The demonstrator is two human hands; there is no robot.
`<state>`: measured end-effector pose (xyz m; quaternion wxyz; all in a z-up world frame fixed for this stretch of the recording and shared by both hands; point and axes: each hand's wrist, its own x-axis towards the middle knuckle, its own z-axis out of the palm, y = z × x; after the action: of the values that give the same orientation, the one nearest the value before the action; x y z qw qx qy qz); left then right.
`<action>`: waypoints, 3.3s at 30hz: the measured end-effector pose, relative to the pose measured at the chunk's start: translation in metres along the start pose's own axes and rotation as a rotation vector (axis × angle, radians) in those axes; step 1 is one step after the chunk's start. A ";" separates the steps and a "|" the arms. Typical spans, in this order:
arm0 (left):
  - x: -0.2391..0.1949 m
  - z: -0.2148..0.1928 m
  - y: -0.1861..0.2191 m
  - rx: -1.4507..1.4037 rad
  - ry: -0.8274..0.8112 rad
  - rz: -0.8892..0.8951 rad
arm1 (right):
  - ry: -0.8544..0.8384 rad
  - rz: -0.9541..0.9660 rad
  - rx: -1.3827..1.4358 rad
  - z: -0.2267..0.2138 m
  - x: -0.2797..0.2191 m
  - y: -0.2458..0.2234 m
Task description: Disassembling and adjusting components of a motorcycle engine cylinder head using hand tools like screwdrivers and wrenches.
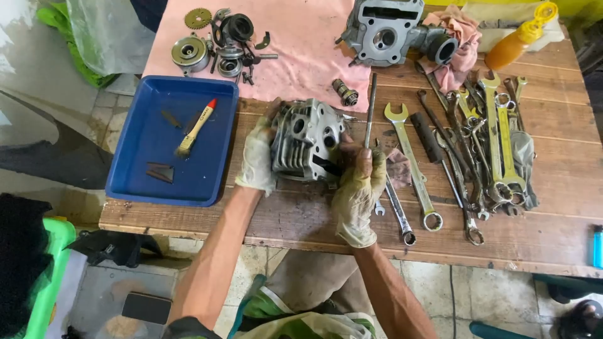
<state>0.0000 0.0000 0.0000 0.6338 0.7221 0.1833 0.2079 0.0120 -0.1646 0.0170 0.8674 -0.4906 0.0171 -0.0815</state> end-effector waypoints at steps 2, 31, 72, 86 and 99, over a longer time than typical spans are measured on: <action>0.002 0.002 0.019 0.112 -0.019 0.022 | 0.001 -0.007 0.055 0.000 -0.002 0.002; 0.040 0.024 0.011 0.049 0.130 -0.142 | 0.066 0.191 0.105 0.029 0.043 -0.054; 0.022 0.037 -0.014 -0.641 0.361 -0.374 | -0.548 -0.710 -0.876 -0.088 -0.075 -0.083; 0.018 0.033 -0.008 -0.727 0.427 -0.295 | -0.545 -0.687 -1.077 -0.033 -0.069 -0.077; 0.009 0.037 -0.009 -0.817 0.494 -0.237 | -0.453 -0.698 -1.157 -0.033 -0.083 -0.065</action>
<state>0.0270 -0.0254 -0.0123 0.8220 0.3179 0.3125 0.3544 -0.0821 -0.2121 0.0517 0.3733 -0.8541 -0.2812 -0.2283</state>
